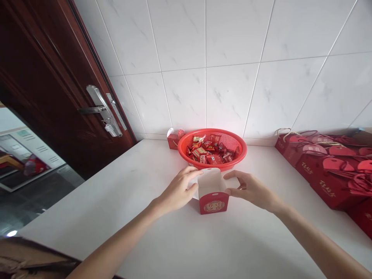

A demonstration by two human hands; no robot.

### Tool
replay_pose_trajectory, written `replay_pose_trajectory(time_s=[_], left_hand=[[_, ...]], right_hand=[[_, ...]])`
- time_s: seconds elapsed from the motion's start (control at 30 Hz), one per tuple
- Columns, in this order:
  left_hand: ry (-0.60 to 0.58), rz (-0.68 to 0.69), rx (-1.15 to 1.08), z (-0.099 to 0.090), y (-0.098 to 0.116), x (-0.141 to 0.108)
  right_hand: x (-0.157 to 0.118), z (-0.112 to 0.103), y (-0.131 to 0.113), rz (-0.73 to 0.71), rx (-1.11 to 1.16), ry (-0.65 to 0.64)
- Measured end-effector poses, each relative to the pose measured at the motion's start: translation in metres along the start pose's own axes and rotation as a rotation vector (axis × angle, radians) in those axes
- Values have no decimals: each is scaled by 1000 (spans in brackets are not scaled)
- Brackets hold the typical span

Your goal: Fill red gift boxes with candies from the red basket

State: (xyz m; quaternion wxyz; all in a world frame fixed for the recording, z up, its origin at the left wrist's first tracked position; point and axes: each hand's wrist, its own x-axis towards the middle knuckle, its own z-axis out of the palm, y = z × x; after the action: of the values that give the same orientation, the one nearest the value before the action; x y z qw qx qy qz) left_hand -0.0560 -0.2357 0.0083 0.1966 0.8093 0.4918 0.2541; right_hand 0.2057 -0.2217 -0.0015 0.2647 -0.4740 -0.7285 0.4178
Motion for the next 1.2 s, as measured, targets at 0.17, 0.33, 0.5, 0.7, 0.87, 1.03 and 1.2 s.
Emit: replay_pose_trajectory(time_s=[0.17, 0.33, 0.5, 0.7, 0.87, 1.03, 1.2], left_hand=[[-88, -26, 126, -2, 13, -6], [-142, -67, 172, -3, 19, -8], [-128, -101, 207, -3, 19, -17], [-166, -183, 225, -8, 26, -20], [-153, -229, 279, -10, 37, -21], [-178, -258, 331, -9, 40, -20], [-190, -287, 346, -13, 44, -19]], right_hand=[[-4, 5, -4, 45, 27, -127], [-8, 6, -6, 37, 65, -221], [-8, 7, -7, 13, 139, -269], [-3, 10, -5, 7, 185, -266], [2, 12, 1, -13, 251, -290], [5, 15, 4, -3, 231, -267], [5, 14, 1, -143, 163, -186]])
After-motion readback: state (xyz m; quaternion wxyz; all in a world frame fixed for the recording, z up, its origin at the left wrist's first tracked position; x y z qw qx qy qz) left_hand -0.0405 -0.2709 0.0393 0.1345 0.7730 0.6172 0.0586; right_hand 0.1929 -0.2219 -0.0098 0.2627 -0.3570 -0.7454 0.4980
